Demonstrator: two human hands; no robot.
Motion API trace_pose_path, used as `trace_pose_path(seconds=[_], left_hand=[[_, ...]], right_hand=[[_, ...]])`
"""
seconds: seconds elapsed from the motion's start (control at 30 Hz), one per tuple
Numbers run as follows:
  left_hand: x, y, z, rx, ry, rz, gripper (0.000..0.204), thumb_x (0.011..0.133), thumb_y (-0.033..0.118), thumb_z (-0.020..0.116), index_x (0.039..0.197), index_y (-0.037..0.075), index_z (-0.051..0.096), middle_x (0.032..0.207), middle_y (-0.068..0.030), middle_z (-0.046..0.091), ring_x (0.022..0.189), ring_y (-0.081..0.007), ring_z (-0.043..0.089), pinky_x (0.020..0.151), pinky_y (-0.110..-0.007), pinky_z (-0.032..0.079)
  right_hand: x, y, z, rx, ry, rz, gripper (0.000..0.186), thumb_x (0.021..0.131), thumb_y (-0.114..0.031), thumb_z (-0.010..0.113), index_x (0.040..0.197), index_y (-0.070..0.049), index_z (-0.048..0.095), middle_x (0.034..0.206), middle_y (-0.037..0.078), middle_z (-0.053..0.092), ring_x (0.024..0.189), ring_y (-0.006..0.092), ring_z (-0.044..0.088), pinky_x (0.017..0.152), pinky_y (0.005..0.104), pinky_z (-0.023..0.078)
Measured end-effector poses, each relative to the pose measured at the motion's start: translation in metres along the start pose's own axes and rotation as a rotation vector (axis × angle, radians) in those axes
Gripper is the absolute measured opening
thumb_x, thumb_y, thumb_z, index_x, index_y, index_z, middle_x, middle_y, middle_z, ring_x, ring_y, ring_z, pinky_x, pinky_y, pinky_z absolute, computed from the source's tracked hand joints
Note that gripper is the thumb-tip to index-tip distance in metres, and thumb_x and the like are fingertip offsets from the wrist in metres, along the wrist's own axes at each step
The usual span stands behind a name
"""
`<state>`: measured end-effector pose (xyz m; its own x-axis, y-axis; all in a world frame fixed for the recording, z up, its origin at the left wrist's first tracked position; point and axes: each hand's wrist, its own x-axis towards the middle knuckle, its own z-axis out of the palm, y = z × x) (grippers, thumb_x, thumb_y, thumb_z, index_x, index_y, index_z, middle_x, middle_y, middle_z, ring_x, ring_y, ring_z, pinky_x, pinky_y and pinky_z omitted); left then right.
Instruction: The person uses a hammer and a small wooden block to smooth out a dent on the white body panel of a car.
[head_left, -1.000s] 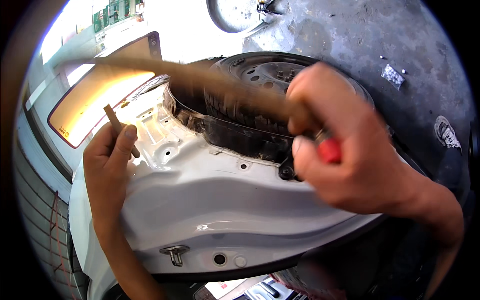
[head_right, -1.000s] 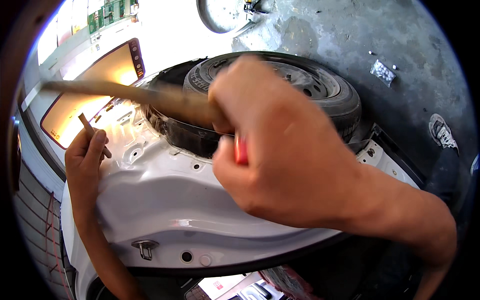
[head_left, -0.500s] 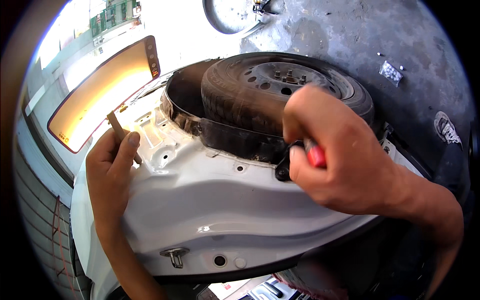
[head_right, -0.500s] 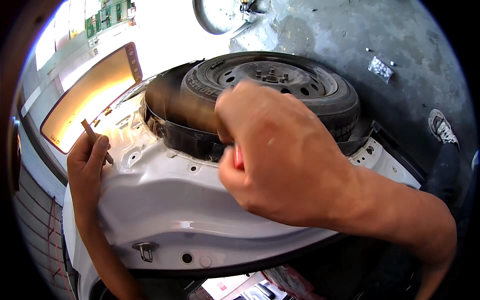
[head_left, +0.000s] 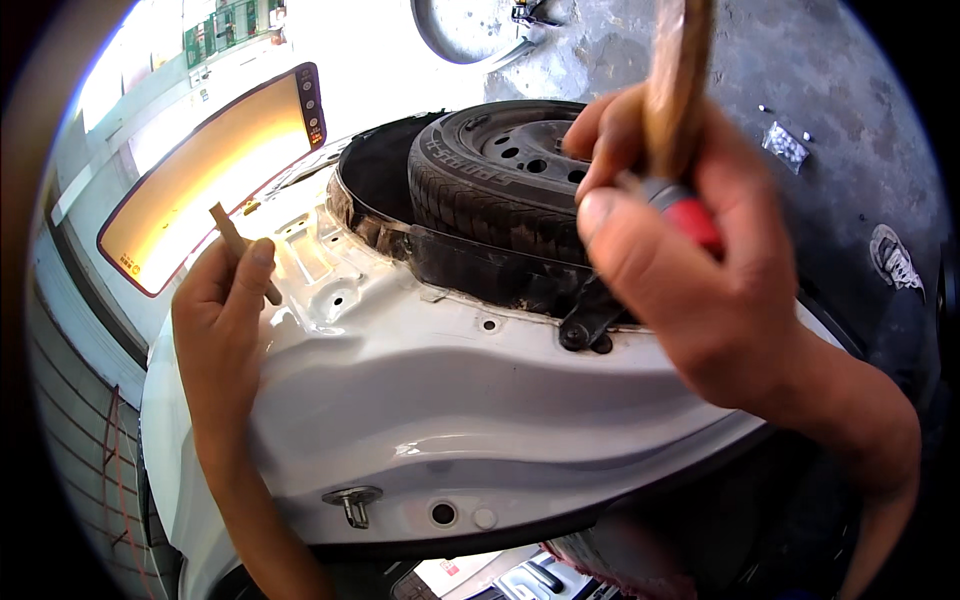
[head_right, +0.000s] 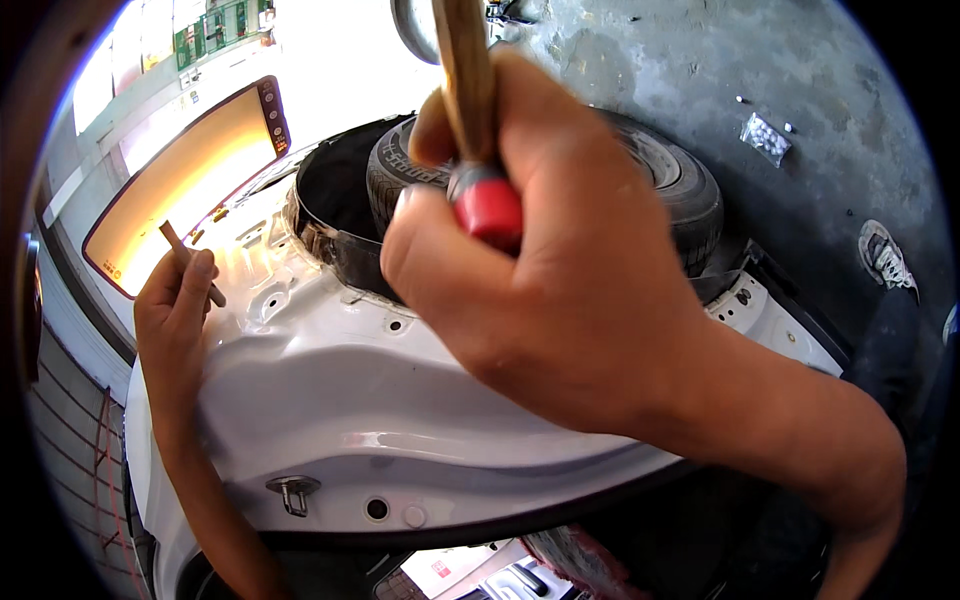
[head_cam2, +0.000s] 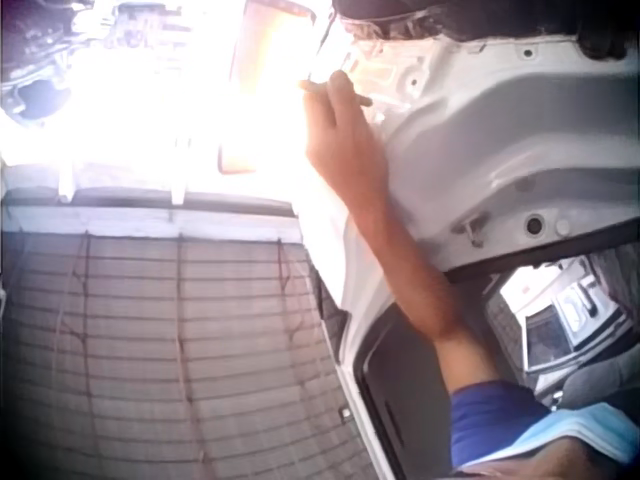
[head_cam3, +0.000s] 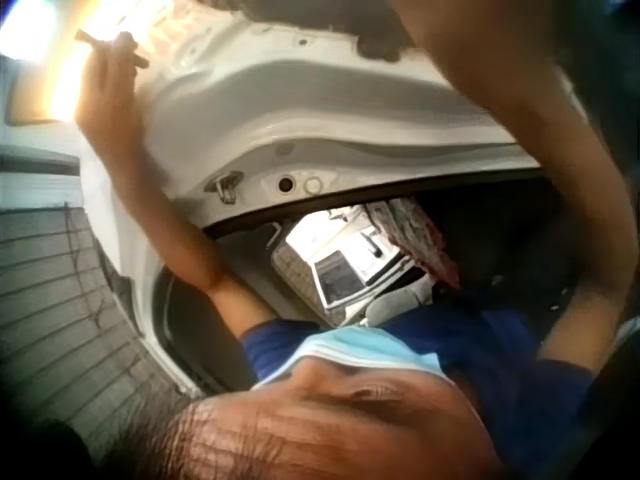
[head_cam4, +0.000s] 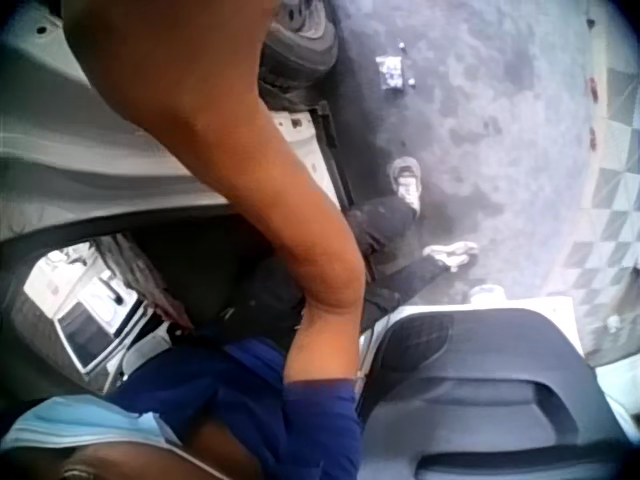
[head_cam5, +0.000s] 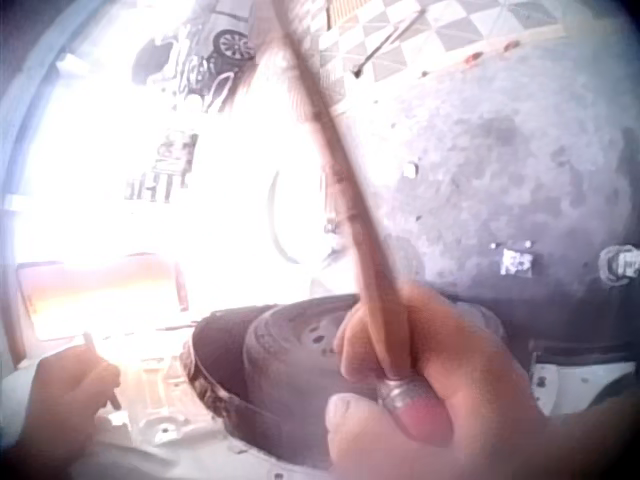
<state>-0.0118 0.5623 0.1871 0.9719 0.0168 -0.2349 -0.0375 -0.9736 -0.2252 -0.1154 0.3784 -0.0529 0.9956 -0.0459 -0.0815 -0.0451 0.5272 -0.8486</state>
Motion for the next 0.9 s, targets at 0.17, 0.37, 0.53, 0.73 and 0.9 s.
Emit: trace_pose_path(seconds=[0.17, 0.37, 0.53, 0.73, 0.9], left_hand=[[-0.001, 0.004, -0.002, 0.066, -0.007, 0.005, 0.031, 0.102, 0.029, 0.064, 0.090, 0.000, 0.063, 0.073, 0.0011, 0.052, 0.068, -0.0073, 0.044, 0.062, -0.025, 0.035], [-0.002, 0.004, 0.002, 0.104, 0.020, -0.024, 0.032, 0.102, 0.030, 0.063, 0.089, 0.000, 0.063, 0.072, 0.0004, 0.052, 0.068, -0.0068, 0.044, 0.062, -0.025, 0.035], [0.000, -0.002, -0.002, 0.074, 0.058, -0.012, 0.032, 0.102, 0.030, 0.063, 0.091, 0.001, 0.064, 0.070, 0.0016, 0.053, 0.064, -0.0052, 0.041, 0.058, -0.024, 0.032], [0.002, -0.001, -0.002, -0.005, 0.007, 0.023, 0.030, 0.102, 0.030, 0.064, 0.092, 0.001, 0.066, 0.072, 0.0021, 0.055, 0.064, -0.0039, 0.041, 0.057, -0.023, 0.031], [0.000, -0.001, 0.001, -0.053, -0.054, 0.000, 0.027, 0.101, 0.027, 0.064, 0.092, 0.001, 0.066, 0.075, 0.0022, 0.056, 0.066, -0.0040, 0.042, 0.058, -0.022, 0.032]], right_hand=[[0.000, 0.007, -0.002, -0.296, -0.166, -0.111, 0.013, 0.088, -0.001, 0.058, 0.099, -0.003, 0.051, 0.104, 0.009, 0.053, 0.093, 0.0150, 0.051, 0.089, 0.0306, 0.044], [-0.003, 0.008, 0.000, -0.356, -0.261, -0.026, 0.016, 0.084, -0.002, 0.061, 0.097, -0.002, 0.051, 0.098, 0.010, 0.052, 0.089, 0.0163, 0.052, 0.081, 0.0311, 0.045], [0.004, 0.009, 0.002, -0.116, 0.006, -0.035, 0.017, 0.082, -0.003, 0.062, 0.094, -0.003, 0.050, 0.090, 0.008, 0.049, 0.081, 0.0191, 0.051, 0.077, 0.0327, 0.045], [-0.005, 0.011, -0.004, -0.268, -0.134, -0.126, 0.014, 0.085, -0.004, 0.060, 0.096, -0.003, 0.051, 0.090, 0.007, 0.049, 0.079, 0.0170, 0.050, 0.078, 0.0315, 0.044], [-0.003, 0.014, -0.005, -0.071, -0.085, -0.037, 0.014, 0.088, -0.007, 0.062, 0.097, -0.004, 0.051, 0.101, 0.008, 0.054, 0.091, 0.0138, 0.050, 0.086, 0.0304, 0.044]])
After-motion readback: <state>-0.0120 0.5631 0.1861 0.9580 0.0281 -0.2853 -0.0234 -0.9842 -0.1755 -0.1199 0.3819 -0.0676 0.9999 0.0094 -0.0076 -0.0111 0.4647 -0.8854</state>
